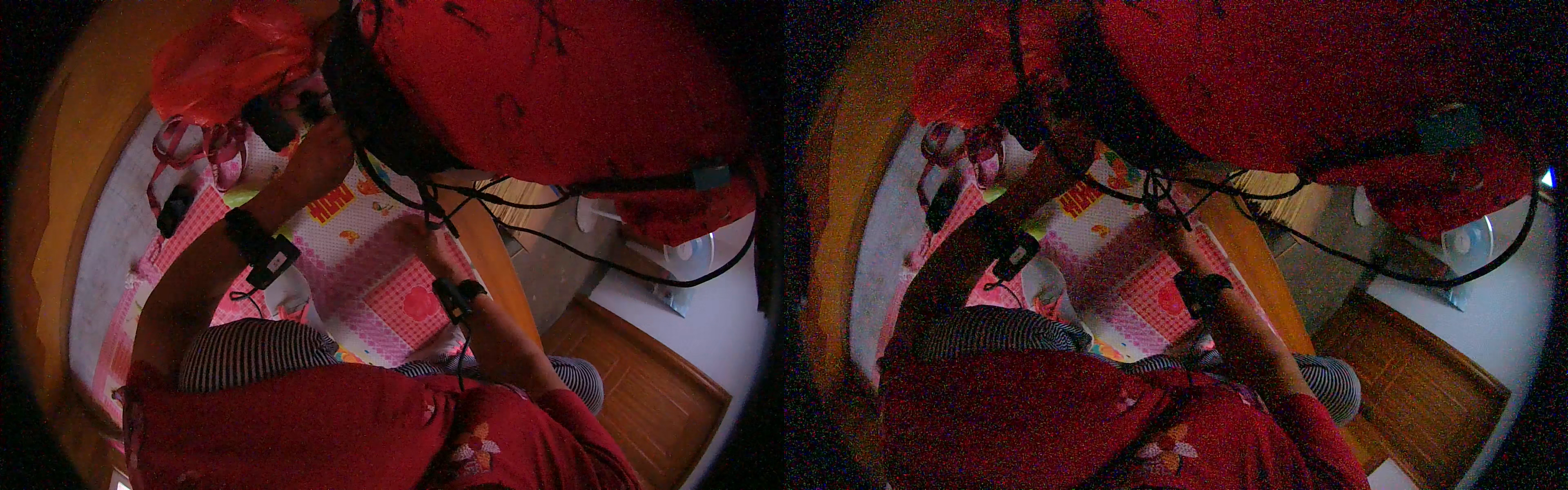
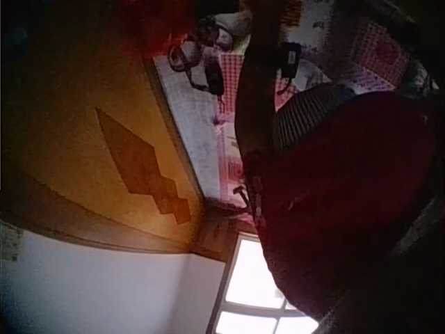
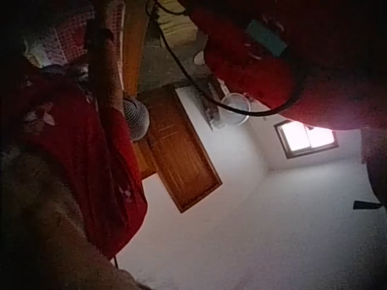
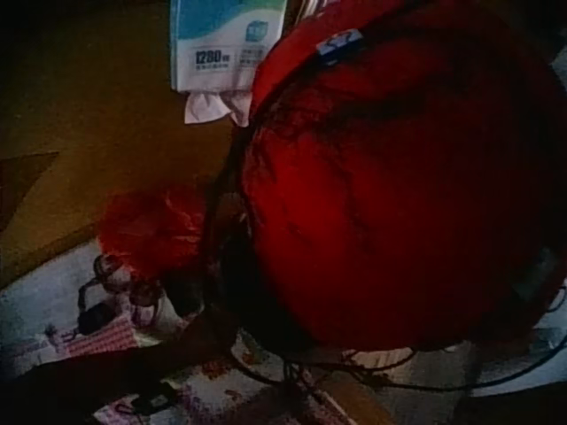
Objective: Tying straw sticks together with string to form a mat.
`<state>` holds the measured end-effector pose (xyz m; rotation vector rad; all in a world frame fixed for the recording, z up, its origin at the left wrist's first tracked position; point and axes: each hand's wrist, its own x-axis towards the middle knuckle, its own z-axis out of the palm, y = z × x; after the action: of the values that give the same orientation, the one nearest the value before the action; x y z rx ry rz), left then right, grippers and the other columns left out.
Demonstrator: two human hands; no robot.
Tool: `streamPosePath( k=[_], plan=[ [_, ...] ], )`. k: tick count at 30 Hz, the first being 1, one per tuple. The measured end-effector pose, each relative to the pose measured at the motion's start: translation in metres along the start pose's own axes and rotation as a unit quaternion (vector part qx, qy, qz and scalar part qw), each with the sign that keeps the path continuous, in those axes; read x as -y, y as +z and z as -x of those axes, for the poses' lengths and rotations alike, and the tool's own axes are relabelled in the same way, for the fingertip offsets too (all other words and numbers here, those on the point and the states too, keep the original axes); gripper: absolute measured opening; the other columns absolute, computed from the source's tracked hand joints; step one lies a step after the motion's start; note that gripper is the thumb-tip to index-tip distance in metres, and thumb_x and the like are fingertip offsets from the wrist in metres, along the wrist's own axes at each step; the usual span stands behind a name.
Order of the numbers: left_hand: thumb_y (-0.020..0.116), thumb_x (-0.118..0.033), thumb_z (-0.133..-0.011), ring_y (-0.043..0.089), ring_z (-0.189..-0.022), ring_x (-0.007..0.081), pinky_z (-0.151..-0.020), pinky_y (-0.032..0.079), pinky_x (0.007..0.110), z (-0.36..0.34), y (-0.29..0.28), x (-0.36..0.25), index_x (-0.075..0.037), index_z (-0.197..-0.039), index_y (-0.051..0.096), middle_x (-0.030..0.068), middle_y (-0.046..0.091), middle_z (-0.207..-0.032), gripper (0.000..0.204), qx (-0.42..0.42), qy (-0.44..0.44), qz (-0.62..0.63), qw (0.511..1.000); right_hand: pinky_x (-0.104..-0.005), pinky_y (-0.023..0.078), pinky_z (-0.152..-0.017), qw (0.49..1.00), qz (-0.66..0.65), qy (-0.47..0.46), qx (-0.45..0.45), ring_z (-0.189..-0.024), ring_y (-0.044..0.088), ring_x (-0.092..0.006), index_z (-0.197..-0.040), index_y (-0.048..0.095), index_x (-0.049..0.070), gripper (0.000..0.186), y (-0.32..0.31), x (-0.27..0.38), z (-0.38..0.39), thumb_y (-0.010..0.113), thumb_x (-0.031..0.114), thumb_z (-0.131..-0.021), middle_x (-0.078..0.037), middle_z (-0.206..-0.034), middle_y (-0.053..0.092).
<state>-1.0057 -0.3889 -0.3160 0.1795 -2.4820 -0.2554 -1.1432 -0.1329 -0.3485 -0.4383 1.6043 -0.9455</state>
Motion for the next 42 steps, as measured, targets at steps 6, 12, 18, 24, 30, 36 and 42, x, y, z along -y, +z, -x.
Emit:
streamPosePath(
  k=[6,12,18,24,30,36,42],
  plan=[
    [0.058,-0.003,-0.066,0.051,-0.095,0.0356,-0.082,0.043,0.042,0.008,-0.002,-0.009,0.000,-0.099,0.056,0.0188,0.054,-0.099,0.034,0.024,-0.228,0.164,0.959,-0.0297,0.047,-0.082,0.997,0.074,-0.008,-0.008,-0.091,0.056,-0.0153,-0.107,0.058,-0.001,0.021,-0.008,-0.011,0.000,0.054,0.011,-0.090,-0.005,-0.100,0.059],
    [0.056,-0.006,-0.070,0.049,-0.099,0.0347,-0.084,0.042,0.042,0.031,0.009,0.020,-0.001,-0.105,0.056,0.0162,0.053,-0.107,0.035,0.120,-0.254,0.106,0.954,-0.0300,0.047,-0.082,0.998,-0.063,0.006,-0.010,-0.093,0.055,-0.0143,-0.110,0.055,-0.001,0.022,-0.011,-0.016,-0.005,0.054,0.008,-0.090,-0.005,-0.102,0.058],
    [0.054,-0.015,-0.075,0.043,-0.114,0.0318,-0.093,0.039,0.046,0.028,0.032,0.061,-0.004,-0.108,0.057,0.0142,0.051,-0.118,0.035,0.105,-0.040,-0.173,0.979,-0.0295,0.048,-0.080,0.999,0.009,-0.028,-0.011,-0.090,0.056,-0.0153,-0.105,0.055,-0.002,0.019,-0.011,-0.027,-0.009,0.055,0.008,-0.089,-0.005,-0.097,0.057],
    [0.052,-0.013,-0.076,0.046,-0.113,0.0310,-0.093,0.040,0.044,0.037,0.041,0.075,-0.009,-0.109,0.059,0.0119,0.054,-0.115,0.033,0.135,-0.104,-0.138,0.976,-0.0285,0.047,-0.074,0.998,-0.058,0.025,-0.002,-0.083,0.055,-0.0148,-0.102,0.055,-0.001,0.016,-0.012,-0.049,-0.021,0.053,0.007,-0.089,-0.004,-0.093,0.057],
    [0.049,-0.008,-0.078,0.053,-0.100,0.0302,-0.085,0.044,0.039,0.051,0.047,0.056,-0.004,-0.107,0.057,0.0136,0.057,-0.103,0.031,0.078,-0.178,0.076,0.978,-0.0292,0.048,-0.071,0.973,-0.221,0.036,-0.053,-0.083,0.057,-0.0154,-0.102,0.056,-0.001,0.018,-0.025,-0.089,-0.043,0.051,0.012,-0.091,-0.005,-0.093,0.058],
    [0.049,-0.007,-0.080,0.054,-0.095,0.0336,-0.087,0.044,0.040,0.049,0.063,0.066,-0.002,-0.104,0.058,0.0179,0.058,-0.099,0.026,-0.035,-0.408,0.387,0.826,-0.0311,0.044,-0.081,0.988,-0.113,-0.095,-0.056,-0.093,0.051,-0.0177,-0.121,0.048,0.004,0.042,-0.045,-0.125,-0.057,0.041,0.036,-0.094,-0.006,-0.114,0.052],
    [0.049,-0.006,-0.079,0.057,-0.085,0.0374,-0.081,0.046,0.044,0.013,0.043,0.042,-0.001,-0.104,0.058,0.0230,0.059,-0.090,0.027,0.005,-0.341,0.316,0.885,-0.0288,0.049,-0.080,0.990,-0.034,-0.103,-0.094,-0.090,0.057,-0.0151,-0.110,0.055,0.000,0.026,-0.054,-0.121,-0.041,0.054,0.018,-0.091,-0.007,-0.101,0.059]
  ],
)
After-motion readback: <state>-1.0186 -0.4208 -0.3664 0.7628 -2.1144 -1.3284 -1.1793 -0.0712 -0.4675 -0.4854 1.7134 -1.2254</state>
